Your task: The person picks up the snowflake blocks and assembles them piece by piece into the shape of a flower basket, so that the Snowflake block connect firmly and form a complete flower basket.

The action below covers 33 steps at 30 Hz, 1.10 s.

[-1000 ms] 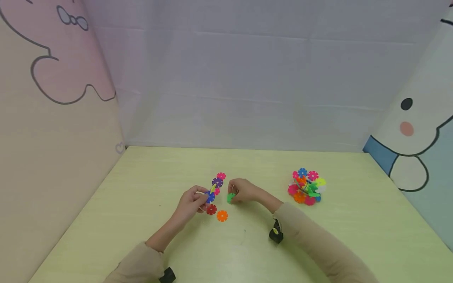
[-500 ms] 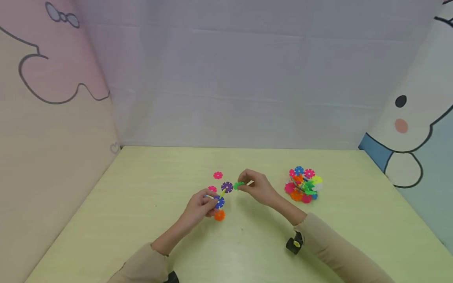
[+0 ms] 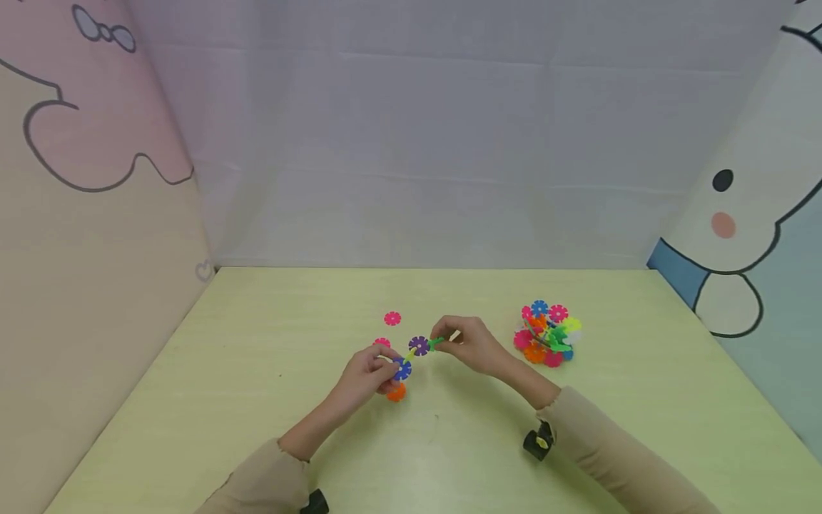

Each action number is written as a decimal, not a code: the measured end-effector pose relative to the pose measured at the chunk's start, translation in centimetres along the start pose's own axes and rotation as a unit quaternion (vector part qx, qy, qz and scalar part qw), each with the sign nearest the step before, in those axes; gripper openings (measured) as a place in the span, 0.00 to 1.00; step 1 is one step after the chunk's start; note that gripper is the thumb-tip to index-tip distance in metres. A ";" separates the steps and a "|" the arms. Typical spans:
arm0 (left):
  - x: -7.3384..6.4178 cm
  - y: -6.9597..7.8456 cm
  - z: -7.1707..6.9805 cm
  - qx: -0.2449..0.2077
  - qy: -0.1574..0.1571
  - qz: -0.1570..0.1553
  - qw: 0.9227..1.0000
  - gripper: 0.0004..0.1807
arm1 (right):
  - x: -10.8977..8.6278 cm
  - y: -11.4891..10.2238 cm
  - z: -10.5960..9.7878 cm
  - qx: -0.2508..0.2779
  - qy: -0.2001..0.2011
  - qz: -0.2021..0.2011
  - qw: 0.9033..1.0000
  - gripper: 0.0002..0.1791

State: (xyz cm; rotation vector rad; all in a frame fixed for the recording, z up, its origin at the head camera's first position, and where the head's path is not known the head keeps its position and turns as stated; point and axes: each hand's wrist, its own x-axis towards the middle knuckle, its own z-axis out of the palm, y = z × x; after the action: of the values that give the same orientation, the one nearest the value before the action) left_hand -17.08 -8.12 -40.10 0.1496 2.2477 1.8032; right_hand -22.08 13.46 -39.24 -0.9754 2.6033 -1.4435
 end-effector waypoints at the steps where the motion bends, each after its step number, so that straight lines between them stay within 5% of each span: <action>1: 0.0 0.0 0.1 -0.004 0.005 -0.002 1.000 0.09 | 0.0 0.0 0.0 -0.003 -0.001 -0.004 1.000 0.03; 9: 0.7 0.0 0.4 -0.057 0.028 -0.022 0.998 0.14 | -0.3 -0.5 0.4 -0.014 0.023 -0.040 0.999 0.04; 14: 1.0 0.4 0.5 -0.042 0.032 -0.010 0.999 0.15 | -0.5 -0.9 0.8 -0.008 0.034 -0.048 0.998 0.05; 19: 1.3 0.9 0.7 -0.013 0.072 0.008 0.997 0.12 | -0.7 -1.2 1.0 0.007 0.070 -0.034 0.997 0.05; 33: 0.8 1.2 2.0 -0.057 0.099 0.020 0.993 0.11 | -1.4 -1.6 1.4 -0.023 0.091 -0.103 0.990 0.04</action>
State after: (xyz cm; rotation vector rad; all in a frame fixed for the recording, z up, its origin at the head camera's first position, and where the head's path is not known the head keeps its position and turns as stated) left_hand -17.45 -5.76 -39.40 -0.0067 2.2771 2.0443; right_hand -19.70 12.54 -39.20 -1.2058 2.7416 -1.5942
